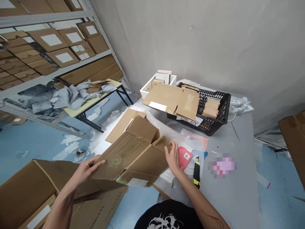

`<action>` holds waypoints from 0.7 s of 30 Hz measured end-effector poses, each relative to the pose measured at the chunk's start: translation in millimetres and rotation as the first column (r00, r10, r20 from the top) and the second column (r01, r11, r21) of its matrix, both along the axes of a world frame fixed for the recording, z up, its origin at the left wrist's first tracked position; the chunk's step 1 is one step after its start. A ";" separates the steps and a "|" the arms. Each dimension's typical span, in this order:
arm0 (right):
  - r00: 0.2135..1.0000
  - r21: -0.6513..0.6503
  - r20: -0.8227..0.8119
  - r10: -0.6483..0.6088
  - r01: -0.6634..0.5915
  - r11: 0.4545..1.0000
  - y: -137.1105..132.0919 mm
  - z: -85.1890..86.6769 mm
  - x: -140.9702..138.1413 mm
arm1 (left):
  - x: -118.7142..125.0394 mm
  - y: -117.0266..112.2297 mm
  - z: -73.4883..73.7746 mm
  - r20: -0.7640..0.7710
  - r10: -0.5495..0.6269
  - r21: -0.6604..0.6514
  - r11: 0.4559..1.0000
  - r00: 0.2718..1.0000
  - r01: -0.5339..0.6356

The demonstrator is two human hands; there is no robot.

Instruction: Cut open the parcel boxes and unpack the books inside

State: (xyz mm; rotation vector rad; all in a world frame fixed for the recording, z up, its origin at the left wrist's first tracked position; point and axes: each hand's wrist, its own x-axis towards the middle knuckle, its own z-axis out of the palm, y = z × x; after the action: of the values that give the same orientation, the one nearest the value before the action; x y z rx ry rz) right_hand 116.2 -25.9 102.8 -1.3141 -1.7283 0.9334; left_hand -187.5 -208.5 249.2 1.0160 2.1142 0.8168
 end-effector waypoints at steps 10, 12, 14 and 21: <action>0.834 -0.089 0.200 0.514 -0.507 0.858 103.4 9.6 -15.5 | -15.3 -6.7 14.9 -0.098 -0.131 0.016 0.991 0.987 0.133; 0.817 -0.144 0.286 0.502 -0.481 0.865 108.6 2.6 -16.3 | -16.4 -6.9 16.4 -0.110 -0.136 0.008 0.990 0.985 0.138; 0.829 -0.163 0.310 0.465 -0.435 0.885 112.5 -3.6 -16.1 | -18.8 -8.3 17.4 -0.100 -0.129 -0.012 0.992 0.987 0.129; 0.946 -0.249 0.295 0.135 -0.061 0.967 141.7 -18.7 25.4 | -38.7 -30.8 26.8 0.061 0.056 -0.110 0.993 0.997 -0.049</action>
State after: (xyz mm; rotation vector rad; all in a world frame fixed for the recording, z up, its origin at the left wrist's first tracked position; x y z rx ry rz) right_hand 141.6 115.7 84.1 -1.6118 -1.9839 1.0611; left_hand -226.2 -239.3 275.9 0.8699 2.1138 0.7413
